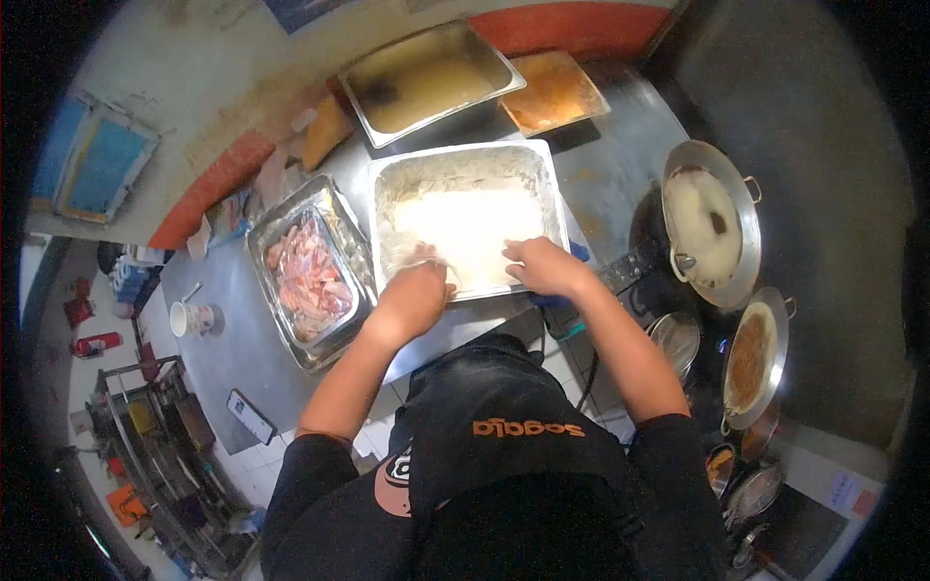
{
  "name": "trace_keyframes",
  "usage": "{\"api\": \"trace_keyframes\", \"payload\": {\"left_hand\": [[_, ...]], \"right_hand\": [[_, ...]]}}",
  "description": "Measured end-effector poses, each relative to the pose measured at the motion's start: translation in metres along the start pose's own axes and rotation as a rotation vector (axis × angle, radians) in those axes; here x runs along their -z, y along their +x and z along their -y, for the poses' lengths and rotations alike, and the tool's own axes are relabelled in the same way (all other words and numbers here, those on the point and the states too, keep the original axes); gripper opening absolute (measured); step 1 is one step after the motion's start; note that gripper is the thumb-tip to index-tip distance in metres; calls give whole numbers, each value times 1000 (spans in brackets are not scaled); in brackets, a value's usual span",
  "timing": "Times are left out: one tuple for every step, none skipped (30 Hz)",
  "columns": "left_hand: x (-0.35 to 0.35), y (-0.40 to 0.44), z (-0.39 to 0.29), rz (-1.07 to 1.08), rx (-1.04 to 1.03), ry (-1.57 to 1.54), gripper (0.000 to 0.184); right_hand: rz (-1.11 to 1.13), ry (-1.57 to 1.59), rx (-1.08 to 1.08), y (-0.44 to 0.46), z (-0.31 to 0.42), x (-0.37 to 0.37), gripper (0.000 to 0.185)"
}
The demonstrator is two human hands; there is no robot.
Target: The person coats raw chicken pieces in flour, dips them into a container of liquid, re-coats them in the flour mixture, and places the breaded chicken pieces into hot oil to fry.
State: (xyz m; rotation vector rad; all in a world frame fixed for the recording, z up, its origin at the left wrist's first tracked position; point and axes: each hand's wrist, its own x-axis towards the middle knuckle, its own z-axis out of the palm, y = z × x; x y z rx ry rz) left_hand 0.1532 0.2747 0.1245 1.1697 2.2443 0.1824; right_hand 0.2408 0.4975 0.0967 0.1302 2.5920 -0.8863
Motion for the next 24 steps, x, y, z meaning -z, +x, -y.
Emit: {"api": "trace_keyframes", "payload": {"left_hand": [[-4,-4,1,-108,-77,11,35],[-8,-10,-1,-219,-152,20,34],[-9,-17,-3,-330,-227,31,33],[-7,-25,-2,-345,-238,-82,33],[0,-32,-2,-384,-167,-198,32],[8,-38,0,-423,-98,-312,31],[12,-41,5,-460,-30,-427,30],[5,-38,15,-730,98,-371,34],[0,-34,26,-766,207,-334,34],[-4,-30,37,-803,315,-296,34],[-8,-24,50,-842,421,-256,34],[-19,-16,67,-769,391,-397,34],[-34,-7,84,-689,358,-533,33],[-46,0,97,-603,323,-666,33],[-51,4,103,-581,352,-719,32],[-56,8,109,-558,379,-772,31],[-55,12,111,-532,408,-825,30],[-36,7,101,-441,455,-831,28],[-36,8,103,-415,429,-883,28],[-39,7,106,-392,402,-934,28],[-43,8,109,-371,372,-982,29],[-57,13,113,-448,257,-1160,35],[-45,7,93,-517,229,-1219,42],[-39,4,85,-525,176,-1182,49]], "right_hand": [[-66,39,4,-9,-1,-4,34],[-132,76,9,-16,0,-5,32],[-198,138,0,-23,1,-4,32],[-267,200,-11,-29,3,-1,32],[-339,260,-21,-33,3,2,33],[-505,309,-91,-35,-2,4,31],[-672,356,-162,-37,-11,4,30],[-840,403,-234,-39,-21,2,29],[-849,452,-310,-41,-36,-4,31],[-860,501,-384,-41,-57,-14,32],[-873,551,-455,-39,-75,-23,33],[-812,708,-494,-39,-85,-32,33],[-794,788,-505,-38,-87,-33,33],[-774,868,-518,-38,-87,-34,33],[-753,948,-527,-37,-88,-33,33],[-754,1013,-499,-36,-91,-29,33],[-778,1018,-489,-33,-98,-24,33],[-799,1022,-482,-28,-108,-18,33],[-820,1025,-473,-21,-118,-11,32],[-827,1093,-449,-11,-131,-4,31],[-813,1092,-457,1,-143,6,30],[-800,1093,-463,13,-156,16,30],[-784,1095,-472,26,-169,27,30],[-743,1112,-493,44,-182,39,39]]}}
